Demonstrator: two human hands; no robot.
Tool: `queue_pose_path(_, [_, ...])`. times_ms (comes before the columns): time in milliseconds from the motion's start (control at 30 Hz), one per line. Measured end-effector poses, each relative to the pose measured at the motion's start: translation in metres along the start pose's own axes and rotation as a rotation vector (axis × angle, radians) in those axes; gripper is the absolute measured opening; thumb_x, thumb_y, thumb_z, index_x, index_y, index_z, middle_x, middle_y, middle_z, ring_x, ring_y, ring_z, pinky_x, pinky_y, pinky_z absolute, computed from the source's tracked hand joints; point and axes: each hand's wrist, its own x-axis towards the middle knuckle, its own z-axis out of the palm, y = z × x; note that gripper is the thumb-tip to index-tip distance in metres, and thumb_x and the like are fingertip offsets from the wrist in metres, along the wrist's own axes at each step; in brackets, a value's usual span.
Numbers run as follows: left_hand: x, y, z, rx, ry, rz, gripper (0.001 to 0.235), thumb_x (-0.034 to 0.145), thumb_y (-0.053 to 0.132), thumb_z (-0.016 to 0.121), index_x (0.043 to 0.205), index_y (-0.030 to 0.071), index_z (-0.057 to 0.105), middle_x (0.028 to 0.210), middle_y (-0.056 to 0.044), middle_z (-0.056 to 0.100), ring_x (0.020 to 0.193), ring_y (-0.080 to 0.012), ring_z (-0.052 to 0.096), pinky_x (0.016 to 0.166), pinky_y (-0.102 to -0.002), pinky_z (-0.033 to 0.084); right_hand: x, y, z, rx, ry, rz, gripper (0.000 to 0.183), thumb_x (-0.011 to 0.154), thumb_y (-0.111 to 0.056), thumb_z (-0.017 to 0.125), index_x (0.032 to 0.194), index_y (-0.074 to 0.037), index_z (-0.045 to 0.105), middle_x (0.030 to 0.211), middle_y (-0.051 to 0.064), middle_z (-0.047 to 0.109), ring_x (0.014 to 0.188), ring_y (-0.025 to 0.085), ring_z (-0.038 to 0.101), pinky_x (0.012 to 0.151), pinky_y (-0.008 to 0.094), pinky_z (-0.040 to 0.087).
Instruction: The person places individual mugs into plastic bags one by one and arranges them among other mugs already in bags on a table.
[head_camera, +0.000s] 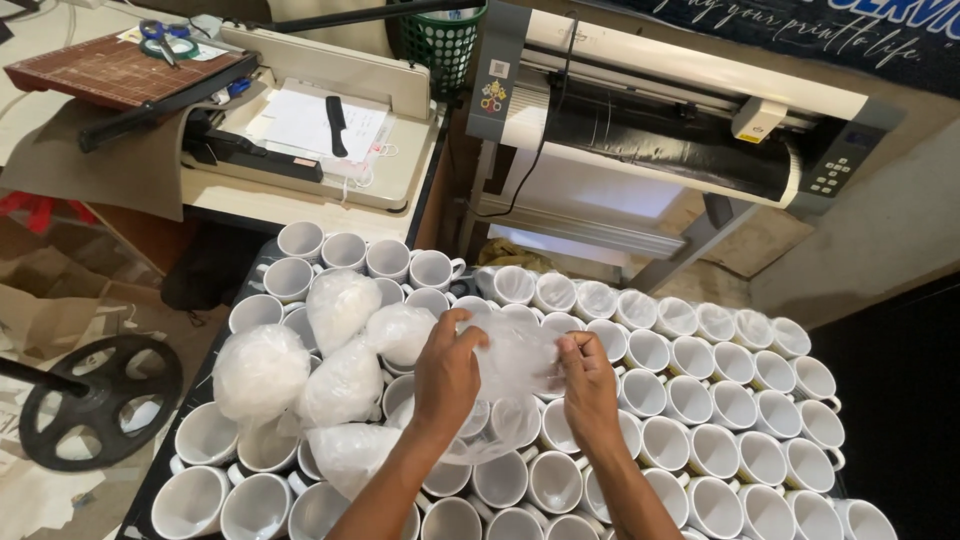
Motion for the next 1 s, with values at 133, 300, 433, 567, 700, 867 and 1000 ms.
queue_pose_path(133, [-0.003, 0.015, 0.003, -0.079, -0.025, 0.037, 0.026, 0.080, -0.011, 0.058, 0.102, 0.000, 0.066, 0.124, -0.020, 0.064, 0.109, -0.0402, 0.067, 0.090, -0.047, 0.053, -0.030, -0.058, 0.023, -0.641, 0.189, -0.595, 0.044, 0.094, -0.022, 0.065, 0.125, 0.007, 0.053, 0.102, 0.015, 0.060, 0.089, 0.026, 0.061, 0.079, 0.040, 0.052])
queue_pose_path(300, [-0.015, 0.045, 0.010, -0.323, -0.106, 0.144, 0.038, 0.088, -0.009, 0.055, 0.125, -0.005, 0.062, 0.129, -0.022, 0.067, 0.117, -0.0400, 0.066, 0.099, -0.045, 0.054, -0.015, 0.024, 0.008, -0.675, -0.174, -0.224, 0.034, 0.103, -0.015, 0.051, 0.131, -0.006, 0.068, 0.131, 0.018, 0.072, 0.124, 0.034, 0.069, 0.107, 0.040, 0.056])
queue_pose_path(433, [-0.039, 0.058, 0.014, -0.237, -0.143, 0.412, 0.038, 0.087, -0.007, 0.056, 0.125, -0.003, 0.059, 0.134, -0.023, 0.064, 0.121, -0.0405, 0.065, 0.104, -0.047, 0.052, 0.013, -0.007, 0.023, -0.748, -0.117, -0.312, 0.041, 0.102, -0.026, 0.055, 0.139, -0.009, 0.060, 0.138, 0.017, 0.066, 0.131, 0.033, 0.063, 0.112, 0.042, 0.050])
queue_pose_path(567, [-0.064, 0.065, 0.018, -0.348, -0.311, 0.387, 0.045, 0.088, -0.007, 0.058, 0.132, -0.002, 0.061, 0.134, -0.020, 0.065, 0.113, -0.0378, 0.066, 0.096, -0.046, 0.054, 0.039, -0.047, 0.037, -0.843, -0.051, -0.425, 0.057, 0.099, -0.039, 0.062, 0.148, -0.014, 0.049, 0.146, 0.015, 0.057, 0.139, 0.032, 0.054, 0.119, 0.043, 0.043])
queue_pose_path(700, [-0.048, 0.074, -0.010, -0.469, -0.330, 0.459, 0.052, 0.085, -0.007, 0.055, 0.136, 0.001, 0.062, 0.137, -0.017, 0.065, 0.119, -0.0364, 0.069, 0.102, -0.045, 0.056, 0.036, -0.060, 0.046, -0.477, -0.107, -0.304, 0.080, 0.093, -0.053, 0.066, 0.153, -0.008, 0.038, 0.151, 0.019, 0.049, 0.140, 0.033, 0.049, 0.116, 0.048, 0.042])
queue_pose_path(867, [-0.012, 0.036, -0.006, -0.405, -0.020, 0.222, 0.049, 0.090, 0.007, 0.064, 0.138, 0.000, 0.053, 0.133, -0.020, 0.061, 0.117, -0.0383, 0.065, 0.100, -0.048, 0.053, 0.021, -0.094, 0.032, 0.506, -0.465, 0.204, 0.084, 0.090, -0.068, 0.045, 0.158, -0.024, 0.024, 0.160, 0.016, 0.034, 0.137, 0.041, 0.049, 0.109, 0.061, 0.043])
queue_pose_path(1000, [0.021, 0.019, -0.002, -0.351, 0.049, -0.103, 0.072, 0.091, 0.023, 0.075, 0.146, -0.006, 0.039, 0.125, -0.024, 0.056, 0.101, -0.0323, 0.062, 0.084, -0.044, 0.052, 0.025, -0.093, 0.027, 0.743, -0.494, 0.254, 0.093, 0.091, -0.079, 0.031, 0.161, -0.017, 0.030, 0.162, 0.024, 0.034, 0.140, 0.045, 0.044, 0.112, 0.063, 0.038])
